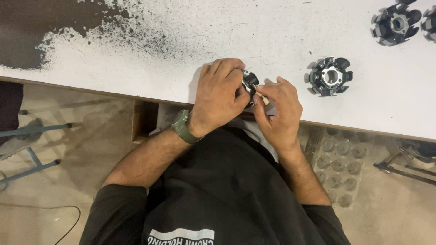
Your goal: The person sits at a workbench assembling small black plastic rotor-like hubs. They pick up a hub, press a small light-colored bushing piece into its center by hand, then set the finished hub aside and reach for the next one, repeating this cycle across many hubs.
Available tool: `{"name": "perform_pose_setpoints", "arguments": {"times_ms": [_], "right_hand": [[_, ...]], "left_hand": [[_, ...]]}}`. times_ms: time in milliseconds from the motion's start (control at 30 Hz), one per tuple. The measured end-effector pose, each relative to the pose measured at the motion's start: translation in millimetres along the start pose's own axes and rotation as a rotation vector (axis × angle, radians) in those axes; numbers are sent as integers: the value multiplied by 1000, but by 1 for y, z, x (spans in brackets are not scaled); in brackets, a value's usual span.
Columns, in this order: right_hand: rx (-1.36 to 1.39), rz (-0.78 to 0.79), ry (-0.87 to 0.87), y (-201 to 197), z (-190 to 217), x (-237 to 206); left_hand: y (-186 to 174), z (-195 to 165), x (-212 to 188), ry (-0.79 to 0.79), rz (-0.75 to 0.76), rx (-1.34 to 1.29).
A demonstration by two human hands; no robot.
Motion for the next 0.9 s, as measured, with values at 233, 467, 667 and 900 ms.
{"name": "perform_pose_setpoints", "arguments": {"times_ms": [233,467,667,900], "right_hand": [[-49,-1,-50,5,6,-1],[-78,-23,-47,6,9,-3],[-97,-23,-48,6,10,0],[-84,28,-8,2,5,3]], "left_hand": [[-7,-1,-3,-2,3,-42],[-20,-4,-8,-37,21,-65],[-18,0,-5,-73,25,-112],[-14,-5,-1,26,108,-50]]}}
Point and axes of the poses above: each hand's wrist, its own x-axis towards the middle knuckle, its own y-axis out of the palm, z = x × y, the point moved 7 cm from there along x, towards the middle knuckle, and after that the axes turned 6 degrees about -x, right-handed, at the moved point
